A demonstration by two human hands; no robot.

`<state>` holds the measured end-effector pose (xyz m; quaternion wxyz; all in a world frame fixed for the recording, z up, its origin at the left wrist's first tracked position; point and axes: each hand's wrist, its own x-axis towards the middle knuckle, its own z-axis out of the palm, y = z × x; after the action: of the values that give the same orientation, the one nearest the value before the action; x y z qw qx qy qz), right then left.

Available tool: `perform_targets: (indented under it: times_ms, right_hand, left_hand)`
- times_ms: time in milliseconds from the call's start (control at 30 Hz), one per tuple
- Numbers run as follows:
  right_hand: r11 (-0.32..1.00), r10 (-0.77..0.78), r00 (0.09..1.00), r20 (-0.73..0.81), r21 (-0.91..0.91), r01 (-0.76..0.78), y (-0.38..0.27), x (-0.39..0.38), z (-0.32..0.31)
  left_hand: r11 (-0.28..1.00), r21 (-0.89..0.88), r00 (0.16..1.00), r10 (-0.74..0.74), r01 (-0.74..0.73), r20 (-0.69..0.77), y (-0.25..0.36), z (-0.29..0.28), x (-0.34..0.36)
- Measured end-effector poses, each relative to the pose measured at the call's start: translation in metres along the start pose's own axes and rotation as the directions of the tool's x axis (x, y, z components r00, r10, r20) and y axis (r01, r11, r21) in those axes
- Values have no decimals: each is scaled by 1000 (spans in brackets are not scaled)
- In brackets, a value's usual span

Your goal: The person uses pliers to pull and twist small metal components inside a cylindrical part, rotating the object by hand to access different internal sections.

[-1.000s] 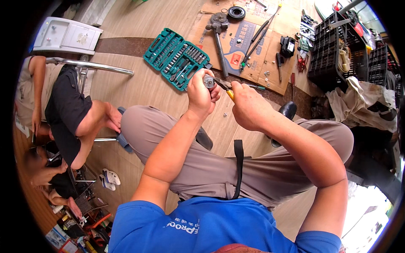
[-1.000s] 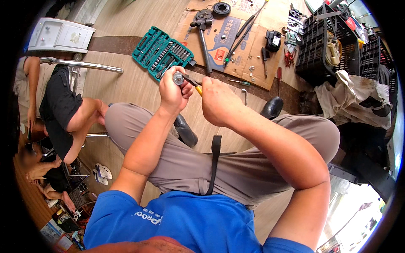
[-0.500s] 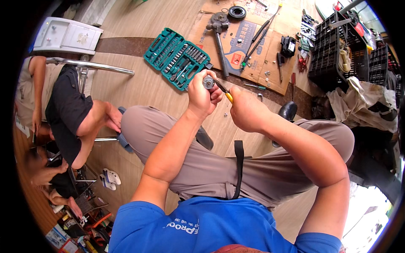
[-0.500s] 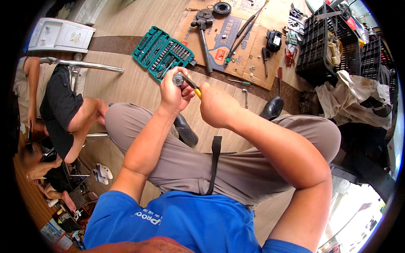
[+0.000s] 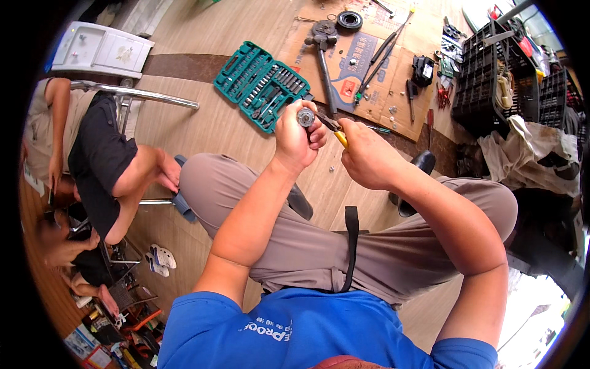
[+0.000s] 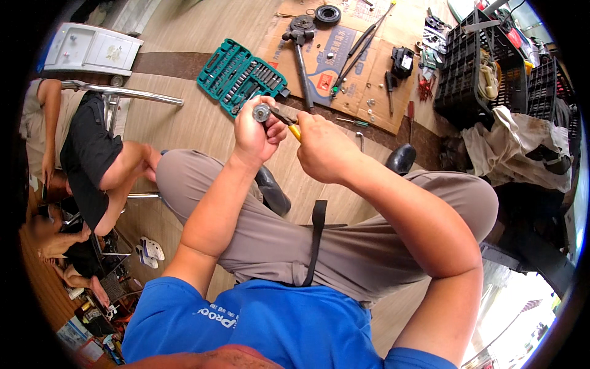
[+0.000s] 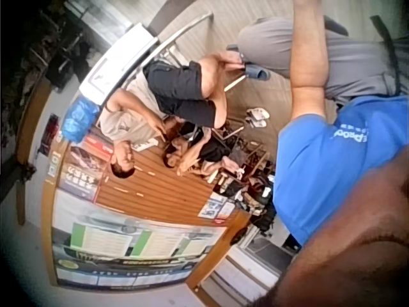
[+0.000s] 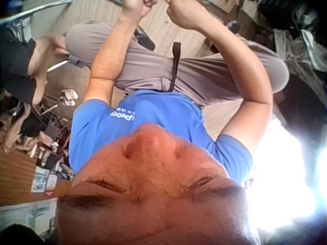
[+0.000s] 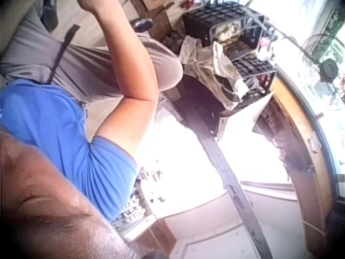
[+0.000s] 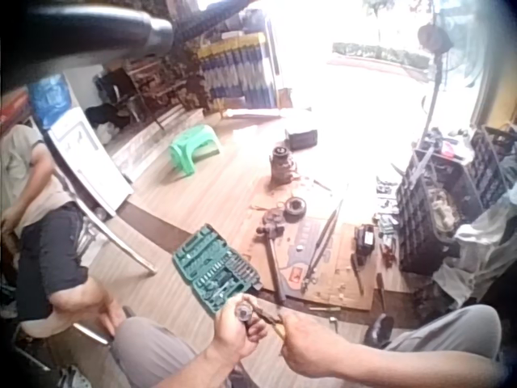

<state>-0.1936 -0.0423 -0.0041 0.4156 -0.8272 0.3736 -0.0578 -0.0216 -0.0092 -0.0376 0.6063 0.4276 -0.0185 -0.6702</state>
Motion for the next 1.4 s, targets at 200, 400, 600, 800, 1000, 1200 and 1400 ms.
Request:
perform_targets:
  times_ms: [200,400,600,800,1000,1200,1400]
  right_hand:
    - [996,43,999,-10,-76,-44,1,0,0]
    - [993,82,997,-13,-90,-82,-1,-1,1]
    - [977,208,976,70,-54,-205,-12,-5,1]
    - [979,202,972,116,-22,-201,-10,0,5]
    - [994,83,991,101,69,-90,0,3,9]
    - [1000,2,1000,-6,-22,-2,6,2,10]
    - [993,87,996,26,-77,-84,-1,2,4]
  left_hand:
    - [994,80,997,76,-75,-11,-3,-2,3]
    - [984,146,994,107,-103,-14,-4,0,1]
    - [977,189,995,99,-100,11,-6,0,-2]
    - [997,81,1000,12,-14,24,-4,-5,0]
    - [998,12,998,-59,58,16,-2,-6,2]
    - [999,51,998,11,-7,-69,-3,0,0]
    - [983,149,992,115,-107,-50,-4,0,-1]
